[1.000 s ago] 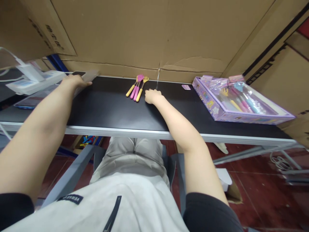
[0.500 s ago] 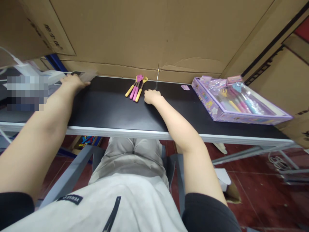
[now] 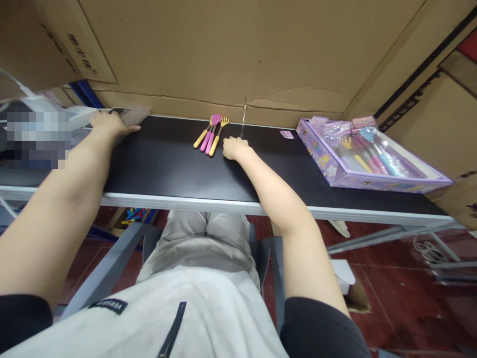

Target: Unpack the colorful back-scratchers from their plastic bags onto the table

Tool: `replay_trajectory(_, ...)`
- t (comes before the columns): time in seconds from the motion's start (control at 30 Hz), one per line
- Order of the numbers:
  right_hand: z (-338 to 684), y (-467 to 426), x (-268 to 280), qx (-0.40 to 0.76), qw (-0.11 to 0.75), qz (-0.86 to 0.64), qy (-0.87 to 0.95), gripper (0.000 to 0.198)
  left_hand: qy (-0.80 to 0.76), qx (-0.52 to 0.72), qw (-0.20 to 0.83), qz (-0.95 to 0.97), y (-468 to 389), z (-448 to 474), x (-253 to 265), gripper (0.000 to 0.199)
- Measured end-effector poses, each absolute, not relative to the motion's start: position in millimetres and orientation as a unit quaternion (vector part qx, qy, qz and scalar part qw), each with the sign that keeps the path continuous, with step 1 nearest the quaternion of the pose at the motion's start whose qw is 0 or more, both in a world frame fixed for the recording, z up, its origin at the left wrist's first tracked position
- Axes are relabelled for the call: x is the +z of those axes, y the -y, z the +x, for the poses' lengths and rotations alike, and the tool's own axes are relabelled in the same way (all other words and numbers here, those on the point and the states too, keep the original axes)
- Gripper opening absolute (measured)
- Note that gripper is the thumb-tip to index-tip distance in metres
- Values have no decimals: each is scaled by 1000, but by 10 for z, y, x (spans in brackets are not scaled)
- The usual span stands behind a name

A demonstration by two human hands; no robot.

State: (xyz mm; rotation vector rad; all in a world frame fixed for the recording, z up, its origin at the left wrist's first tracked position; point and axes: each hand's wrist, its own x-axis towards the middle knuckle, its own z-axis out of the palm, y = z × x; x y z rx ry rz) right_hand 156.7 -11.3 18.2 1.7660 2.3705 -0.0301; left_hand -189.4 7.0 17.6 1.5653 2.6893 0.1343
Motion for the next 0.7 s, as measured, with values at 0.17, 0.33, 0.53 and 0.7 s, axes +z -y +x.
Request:
replay_trajectory(0.17,1572,98,169,-10,89,593,-800,59,-861,36,17,507,-74,-1918,187,92)
replay_trajectory(0.33,1572,99,163,-9,88,592,-801,59,-859,57,7,509,-21,-1919,181,96)
replay_trajectory(0.53,1561,101,166,-9,93,595,-798,59,-870,139,51,470,8,-2007,187,105)
replay_trajectory(0.7,1570,87,153,-9,88,597,-798,59,-873,163,96,450,-57,-2165,134,116)
